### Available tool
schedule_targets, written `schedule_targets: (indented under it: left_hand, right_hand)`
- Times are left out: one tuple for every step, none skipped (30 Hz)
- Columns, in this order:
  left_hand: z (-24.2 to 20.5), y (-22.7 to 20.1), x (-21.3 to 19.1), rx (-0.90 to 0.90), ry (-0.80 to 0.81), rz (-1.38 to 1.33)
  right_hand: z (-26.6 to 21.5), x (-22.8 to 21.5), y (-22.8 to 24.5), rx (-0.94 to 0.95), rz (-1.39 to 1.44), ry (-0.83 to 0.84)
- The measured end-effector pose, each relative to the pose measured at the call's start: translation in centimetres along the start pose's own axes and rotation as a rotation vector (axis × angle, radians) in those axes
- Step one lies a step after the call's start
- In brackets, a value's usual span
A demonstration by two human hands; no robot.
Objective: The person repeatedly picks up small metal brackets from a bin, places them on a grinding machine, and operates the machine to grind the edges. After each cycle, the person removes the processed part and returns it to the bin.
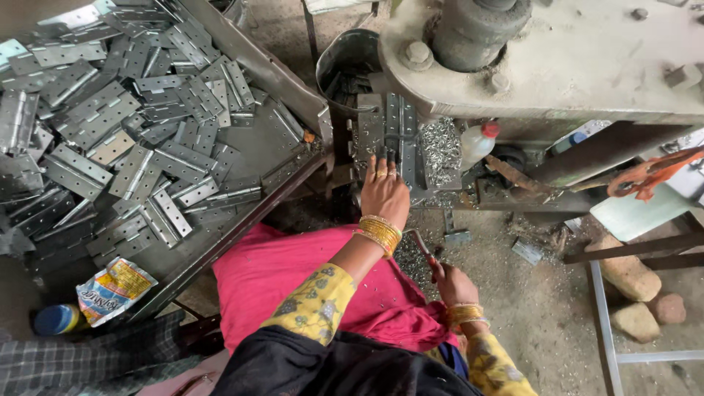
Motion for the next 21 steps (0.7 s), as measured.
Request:
schedule_targets:
  left_hand:
    - [0.2, 0.0, 0.0, 0.0, -0.014, -0.001]
    - [0.6, -0.1, 0.2, 0.0, -0.029, -0.002]
    - [1.0, 0.0, 0.7, 0.01, -0.004, 0.026]
    - [1.8, 0.1, 1.3, 0.019, 0.021, 0.055]
    - [1.5, -0.2, 2.3, 0.033, 0.067, 0.074]
    - [1.2, -0.3, 2.7, 0.018, 0.037, 0.071]
    - [1.8, -0.3, 2.6, 0.009, -0.012, 0.071]
    - [2.1, -0.3, 2.4, 0.0, -0.06, 0.071]
    - [2.4, -0.2, 2.2, -0.01, -0.087, 0.055]
    - [2.5, -0.2, 1.9, -0.019, -0.115, 0.039]
    - [2.4, 0.0, 1.6, -0.046, -0.144, 0.022]
    - [2.3, -0.2, 2.0, -0.034, -0.088, 0.004]
    - [2.0, 0.1, 2.2, -0.01, -0.023, -0.002]
    - [1.9, 0.6, 2.4, 0.013, 0.043, -0.008]
    - [2.3, 0.6, 2.6, 0.023, 0.081, 0.035]
    - [3.0, 0.8, 2.9, 0.032, 0.12, 0.077]
    - [3.2, 0.7, 3.4, 0.045, 0.169, 0.113]
    - [3.9, 0.7, 3.2, 0.037, 0.115, 0.122]
    - [4.4, 0.9, 3.1, 0.031, 0.062, 0.133]
    - [4.4, 0.9, 3.0, 0.026, 0.008, 0.144]
    - [4.3, 0.7, 2.9, 0.023, -0.046, 0.131]
  right_hand:
    - [0.6, 0.3, -0.6, 0.014, 0.038, 0.052]
    - [1.5, -0.3, -1.9, 0.044, -0.025, 0.044]
    - [2.2, -1.0, -3.1, 0.071, -0.088, 0.041]
    - [3.3, -1.3, -3.9, 0.098, -0.152, 0.037]
    - [3.1, -1.4, -4.6, 0.078, -0.157, -0.027]
    - [2.7, -1.3, -5.3, 0.058, -0.162, -0.092]
    - [3.4, -1.4, -5.4, 0.035, -0.161, -0.175]
    - [2.9, 0.3, -5.1, 0.01, -0.064, -0.143]
    - [2.2, 2.0, -4.5, -0.02, 0.033, -0.114]
    - [1.9, 3.2, -4.0, -0.049, 0.129, -0.085]
    - [2.0, 3.6, -4.7, -0.018, 0.096, -0.05]
    - [2.1, 3.6, -5.4, 0.014, 0.062, -0.016]
    - [1.8, 4.2, -5.3, 0.053, 0.046, 0.022]
    - [1.8, 4.1, -4.9, 0.047, 0.03, 0.037]
    - [2.5, 3.0, -5.1, 0.043, 0.003, 0.044]
    - [3.4, 1.8, -5.4, 0.038, -0.024, 0.051]
    - [3.7, 0.5, -5.6, 0.036, -0.046, 0.006]
    - [3.9, -0.3, -5.8, 0.039, -0.064, -0.03]
    - [3.7, -0.4, -5.6, 0.042, -0.062, -0.055]
    - [3.4, 0.1, -5.3, 0.045, -0.06, -0.068]
    - [2.6, 1.2, -4.9, 0.053, -0.02, -0.027]
Point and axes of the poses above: each hand's wrist, its own z-axis towards the middle knuckle, its own x-axis out of the palm, y = z × x, the point moved 9 cm from there along z, towards the middle knuckle, and after that the axes turned 15 degrees about -y, right-handed, at the moved point
